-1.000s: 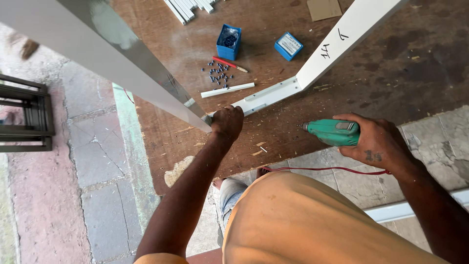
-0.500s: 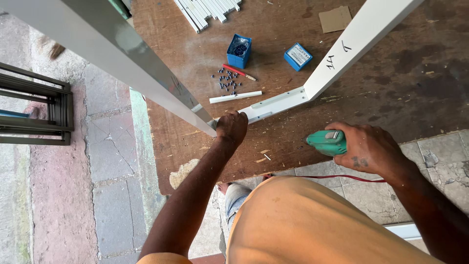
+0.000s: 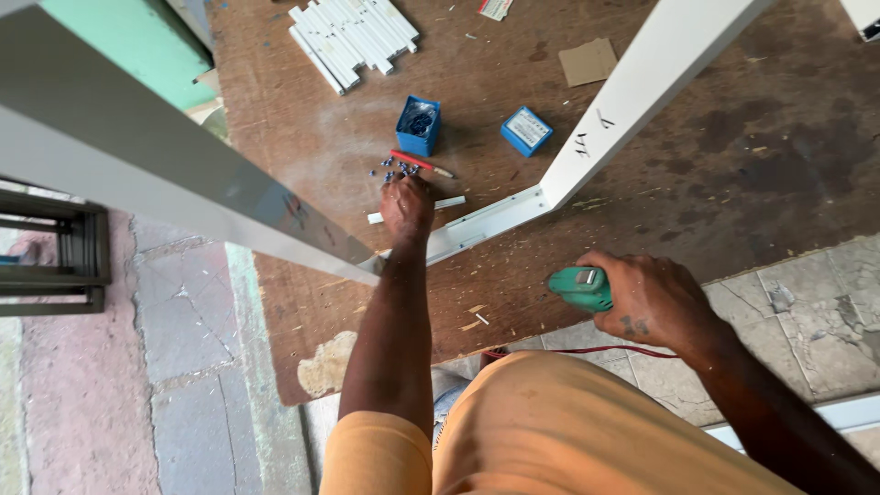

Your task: The person assembles a metal frame by aligning the pieces, inserting screws into the joints by hand, and securing them with an electric drill before lifting the completed frame.

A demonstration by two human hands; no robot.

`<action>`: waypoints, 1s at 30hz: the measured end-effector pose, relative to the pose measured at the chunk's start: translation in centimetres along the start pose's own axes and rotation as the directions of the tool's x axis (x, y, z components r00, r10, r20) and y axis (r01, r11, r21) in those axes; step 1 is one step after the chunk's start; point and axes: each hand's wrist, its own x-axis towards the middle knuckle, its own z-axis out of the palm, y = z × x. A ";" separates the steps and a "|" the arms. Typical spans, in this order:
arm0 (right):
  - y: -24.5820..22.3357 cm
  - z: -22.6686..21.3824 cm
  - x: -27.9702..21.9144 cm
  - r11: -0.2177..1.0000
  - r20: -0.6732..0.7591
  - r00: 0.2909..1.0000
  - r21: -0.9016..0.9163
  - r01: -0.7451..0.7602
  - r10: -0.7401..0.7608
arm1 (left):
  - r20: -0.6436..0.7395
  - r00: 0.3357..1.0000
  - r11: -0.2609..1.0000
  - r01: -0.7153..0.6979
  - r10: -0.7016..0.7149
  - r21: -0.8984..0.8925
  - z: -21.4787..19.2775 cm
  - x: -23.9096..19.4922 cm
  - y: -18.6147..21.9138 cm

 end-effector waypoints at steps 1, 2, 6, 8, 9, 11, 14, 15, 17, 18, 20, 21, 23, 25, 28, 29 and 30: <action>0.1 0.1 0.0 1.000 0.000 1.000 0.003 -0.007 0.007 | 0.049 0.998 0.998 0.024 -0.027 0.064 0.0 0.4 0.0; 0.2 0.2 0.1 1.000 -0.006 1.000 0.005 -0.006 0.006 | 0.053 0.998 0.998 0.018 -0.021 0.061 -0.1 0.7 0.0; 0.7 0.9 -0.2 0.999 -0.063 0.997 0.015 0.040 -0.039 | 0.030 1.000 0.999 -0.005 0.004 0.040 -1.1 0.7 1.2; 0.8 0.9 -0.2 1.000 -0.036 0.999 0.012 0.023 -0.022 | 0.007 0.999 0.999 0.033 -0.033 0.023 -1.9 -0.3 2.1; 0.9 0.9 -0.1 1.000 -0.024 1.000 0.009 0.003 -0.003 | -0.024 0.991 0.965 0.124 -0.133 -0.233 -2.2 -1.0 3.0; 1.1 1.1 -0.2 1.000 -0.016 1.000 0.018 0.003 -0.003 | -0.029 0.969 0.857 0.203 -0.246 -0.474 -3.1 -3.5 4.2; 2.1 1.7 -0.1 0.999 -0.009 1.000 0.040 0.005 -0.005 | 0.346 0.888 0.229 0.420 -0.303 -0.878 -5.8 -9.3 4.7; 2.5 2.0 0.0 0.999 -0.008 1.000 0.053 0.009 -0.009 | 0.399 0.850 0.173 0.475 -0.343 -0.863 -7.0 -11.3 4.6; 3.3 2.5 -0.4 0.996 -0.018 1.000 0.086 -0.013 0.015 | 0.493 0.807 -0.057 0.504 -0.325 -0.862 -8.9 -14.2 4.4; 3.6 2.9 -0.6 0.991 -0.033 0.998 0.124 -0.046 0.050 | 0.578 0.770 -0.283 0.511 -0.268 -0.812 -9.7 -15.2 4.2; 4.2 3.7 -1.8 0.933 -0.168 0.981 0.328 0.149 -0.098 | 0.648 0.709 -0.394 0.531 -0.279 -0.751 -10.9 -17.0 3.6; 4.4 4.4 -2.4 0.802 -0.327 0.930 0.504 0.322 -0.168 | 0.723 0.643 -0.498 0.554 -0.253 -0.667 -11.4 -17.9 3.4; 4.3 5.4 -3.3 0.688 -0.341 0.921 0.623 0.372 -0.189 | 0.729 0.642 -0.557 0.524 -0.240 -0.645 -12.0 -19.0 3.2; 4.0 5.7 -3.6 0.555 -0.365 0.911 0.725 0.408 -0.192 | 0.733 0.647 -0.607 0.501 -0.210 -0.617 -12.5 -19.6 3.3; 3.2 6.0 -3.8 0.552 -0.382 0.886 0.694 0.463 -0.263 | 0.731 0.662 -0.694 0.448 -0.166 -0.563 -13.2 -20.3 3.5; 3.0 6.0 -3.9 0.551 -0.368 0.892 0.702 0.452 -0.262 | 0.697 0.707 -0.698 0.437 -0.124 -0.567 -13.4 -20.6 3.5; 2.8 6.0 -4.0 0.550 -0.354 0.898 0.710 0.440 -0.262 | 0.658 0.748 -0.701 0.427 -0.081 -0.571 -13.5 -20.8 3.4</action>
